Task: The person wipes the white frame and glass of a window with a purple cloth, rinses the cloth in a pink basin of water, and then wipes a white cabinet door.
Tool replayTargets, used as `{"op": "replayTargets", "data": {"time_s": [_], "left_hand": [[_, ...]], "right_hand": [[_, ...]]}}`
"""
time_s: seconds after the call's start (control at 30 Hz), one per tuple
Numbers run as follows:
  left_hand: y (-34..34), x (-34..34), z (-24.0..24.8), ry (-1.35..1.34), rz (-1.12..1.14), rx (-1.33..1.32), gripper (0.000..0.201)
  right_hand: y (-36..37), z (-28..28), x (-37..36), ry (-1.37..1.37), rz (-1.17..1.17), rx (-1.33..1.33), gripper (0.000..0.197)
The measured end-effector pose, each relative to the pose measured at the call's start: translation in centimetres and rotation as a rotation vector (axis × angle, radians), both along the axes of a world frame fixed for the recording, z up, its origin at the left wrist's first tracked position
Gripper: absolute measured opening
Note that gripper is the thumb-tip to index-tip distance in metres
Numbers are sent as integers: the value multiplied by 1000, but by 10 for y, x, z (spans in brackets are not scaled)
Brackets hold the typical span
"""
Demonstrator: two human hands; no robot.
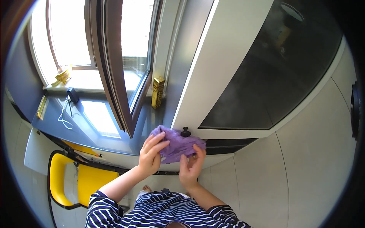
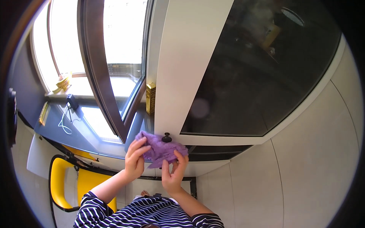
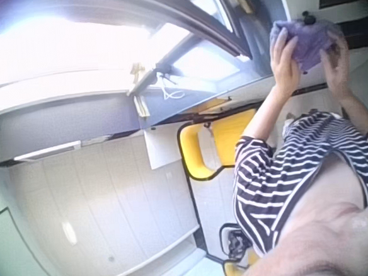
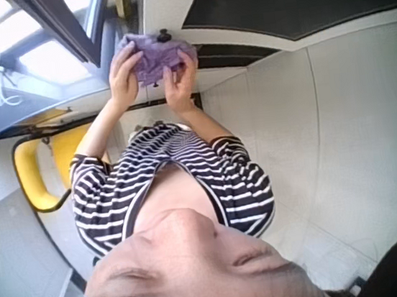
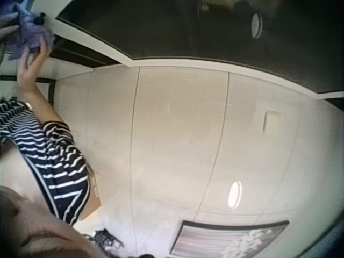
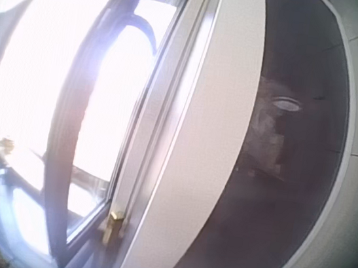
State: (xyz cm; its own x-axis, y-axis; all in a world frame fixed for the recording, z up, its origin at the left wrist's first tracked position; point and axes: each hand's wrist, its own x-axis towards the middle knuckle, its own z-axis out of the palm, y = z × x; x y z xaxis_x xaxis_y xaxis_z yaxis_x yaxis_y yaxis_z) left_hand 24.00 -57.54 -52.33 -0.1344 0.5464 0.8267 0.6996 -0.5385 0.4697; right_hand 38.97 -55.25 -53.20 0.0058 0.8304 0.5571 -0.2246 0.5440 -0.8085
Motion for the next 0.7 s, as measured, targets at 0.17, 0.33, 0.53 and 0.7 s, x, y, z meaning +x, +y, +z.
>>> {"op": "replayTargets", "data": {"time_s": [0.17, 0.33, 0.53, 0.7], "left_hand": [[20, -1, 44, -283, -253, 0, 57], [32, -3, 50, -471, -481, -165, 60], [21, -3, 44, -604, -590, -258, 59], [-15, 8, 56, -661, -681, -320, 57]], "right_hand": [[16, 44, -21, -283, -251, 134, 42], [25, 60, -36, -403, -523, 213, 28], [18, 67, -28, -391, -475, 153, 26], [-19, 63, -2, -370, -460, 203, 24]]}}
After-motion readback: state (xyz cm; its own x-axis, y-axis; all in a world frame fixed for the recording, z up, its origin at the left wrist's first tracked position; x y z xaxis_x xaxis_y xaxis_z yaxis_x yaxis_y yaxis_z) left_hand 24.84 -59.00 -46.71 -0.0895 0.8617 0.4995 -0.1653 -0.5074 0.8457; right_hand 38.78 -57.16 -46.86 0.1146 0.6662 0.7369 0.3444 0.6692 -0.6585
